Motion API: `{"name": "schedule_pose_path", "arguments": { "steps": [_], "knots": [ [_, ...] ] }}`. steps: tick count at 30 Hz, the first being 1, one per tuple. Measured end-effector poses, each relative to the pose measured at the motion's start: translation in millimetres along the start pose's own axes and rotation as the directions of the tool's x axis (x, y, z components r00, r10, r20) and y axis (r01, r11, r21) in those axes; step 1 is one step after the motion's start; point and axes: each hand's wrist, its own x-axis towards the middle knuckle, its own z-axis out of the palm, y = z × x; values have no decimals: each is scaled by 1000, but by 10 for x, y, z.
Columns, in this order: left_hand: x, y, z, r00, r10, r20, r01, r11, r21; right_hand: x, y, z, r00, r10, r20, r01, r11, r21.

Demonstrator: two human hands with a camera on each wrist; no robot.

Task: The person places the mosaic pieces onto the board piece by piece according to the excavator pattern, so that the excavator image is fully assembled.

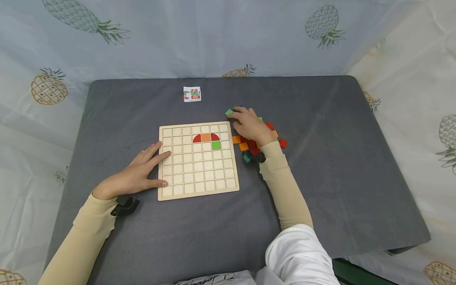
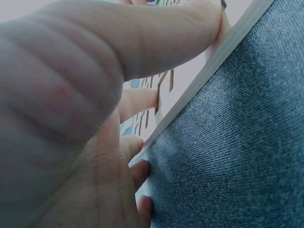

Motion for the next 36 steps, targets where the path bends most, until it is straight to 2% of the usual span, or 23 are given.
{"name": "schedule_pose_path", "arguments": {
  "steps": [7,11,16,31,36],
  "knots": [
    [2,2,-9,1000,-3,0,3,1000,8,-25,63,-90,997,64,-49,-61,997,48],
    [-4,9,-14,1000,-2,-3,2,1000,3,-89,133,-176,989,136,-53,-136,991,3],
    [-19,15,-14,1000,-1,-4,1,1000,-5,-204,246,-272,972,232,-42,-235,969,-82],
    [-1,10,-16,1000,-10,7,10,1000,-11,-167,290,-279,963,256,-78,-263,960,-99],
    [6,9,-12,1000,-12,9,12,1000,-8,-162,265,-271,974,199,-113,-207,976,-66]
  ]
}}
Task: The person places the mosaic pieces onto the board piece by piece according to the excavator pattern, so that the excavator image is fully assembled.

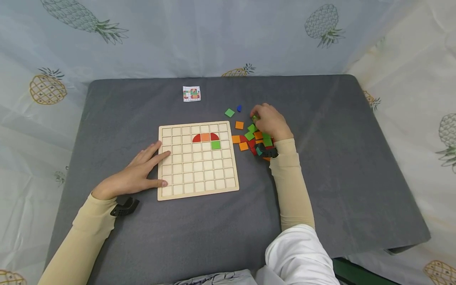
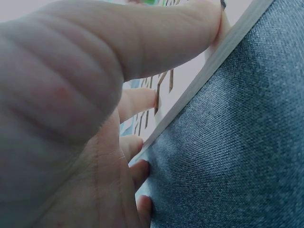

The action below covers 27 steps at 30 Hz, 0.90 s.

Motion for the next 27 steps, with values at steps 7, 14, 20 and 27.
{"name": "schedule_pose_path", "arguments": {
  "steps": [7,14,20,27],
  "knots": [
    [-2,10,2,1000,0,-2,0,1000,-3,-61,-217,-21,989,-144,-44,148,983,110],
    [0,2,17,1000,5,-6,-5,1000,-2,-161,-496,20,964,-260,56,253,962,106],
    [5,-11,27,1000,7,-8,-7,1000,2,-194,-683,123,940,-305,155,291,951,108],
    [10,-26,26,1000,4,-6,-4,1000,6,-207,-789,217,920,-305,245,293,952,88]
  ]
}}
